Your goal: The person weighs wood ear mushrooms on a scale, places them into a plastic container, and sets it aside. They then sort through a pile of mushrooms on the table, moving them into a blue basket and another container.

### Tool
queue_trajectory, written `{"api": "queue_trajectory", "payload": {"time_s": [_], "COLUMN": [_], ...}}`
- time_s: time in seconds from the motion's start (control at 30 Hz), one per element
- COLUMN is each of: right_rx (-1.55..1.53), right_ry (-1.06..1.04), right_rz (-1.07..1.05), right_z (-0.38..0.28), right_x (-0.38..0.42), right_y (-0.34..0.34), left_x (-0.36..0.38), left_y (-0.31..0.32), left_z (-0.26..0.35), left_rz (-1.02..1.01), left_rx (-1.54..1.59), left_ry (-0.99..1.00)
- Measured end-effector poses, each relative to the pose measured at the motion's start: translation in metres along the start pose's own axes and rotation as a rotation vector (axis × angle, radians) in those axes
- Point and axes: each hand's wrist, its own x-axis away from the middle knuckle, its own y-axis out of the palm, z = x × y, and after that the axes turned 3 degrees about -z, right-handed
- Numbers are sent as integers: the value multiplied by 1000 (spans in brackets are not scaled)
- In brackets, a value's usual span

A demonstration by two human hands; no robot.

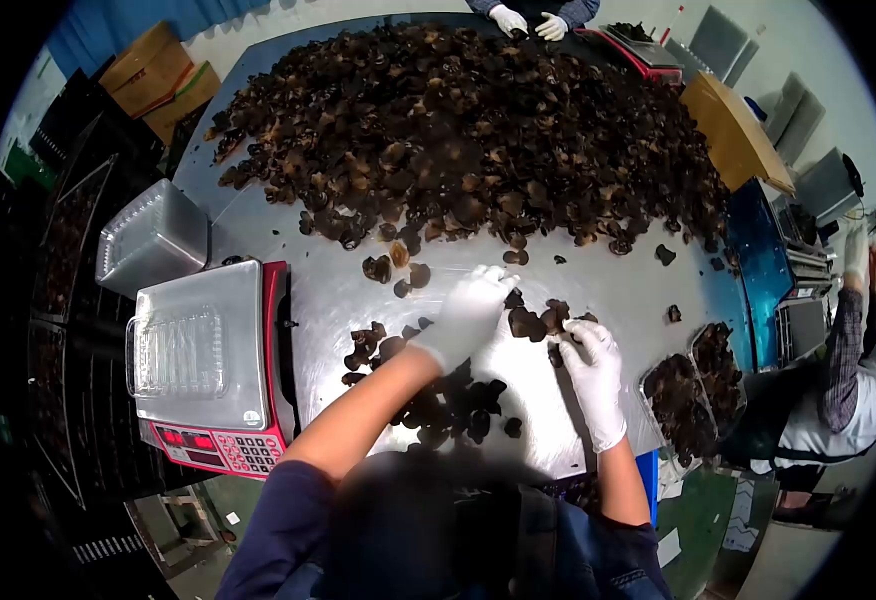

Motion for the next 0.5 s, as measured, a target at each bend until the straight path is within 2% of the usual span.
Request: {"api": "queue_trajectory", "payload": {"time_s": [0.03, 0.07, 0.1, 0.17, 0.23, 0.3, 0.37, 0.43, 0.5], "right_rx": [-75, -27, 21, 124, 355, 454, 417, 248, 275], "right_ry": [89, 75, 58, -84, -78, -78, -22, 119, -58], "right_rz": [6, 28, 49, 89, 47, -33, -71, -124, -82], "right_z": [6, 7, 6, 10, 20, 46, 59, 56, 39], "right_x": [-4, -13, -26, -62, -97, -126, -139, -132, -89], "right_y": [2, 0, -2, 1, 13, 28, 33, 29, -2], "left_x": [-9, -15, -17, -20, -11, 7, 21, 32, 41], "left_y": [6, 10, 12, 15, 1, -8, -17, -25, -39], "left_z": [0, 1, 2, 4, 10, 15, 30, 44, 62], "left_rz": [-88, -172, -166, -332, -267, -74, -12, -331, -382], "left_rx": [-70, -142, -141, -206, -167, -29, 22, 55, 172], "left_ry": [62, 124, 128, 6, -52, -182, -133, -140, 38]}}
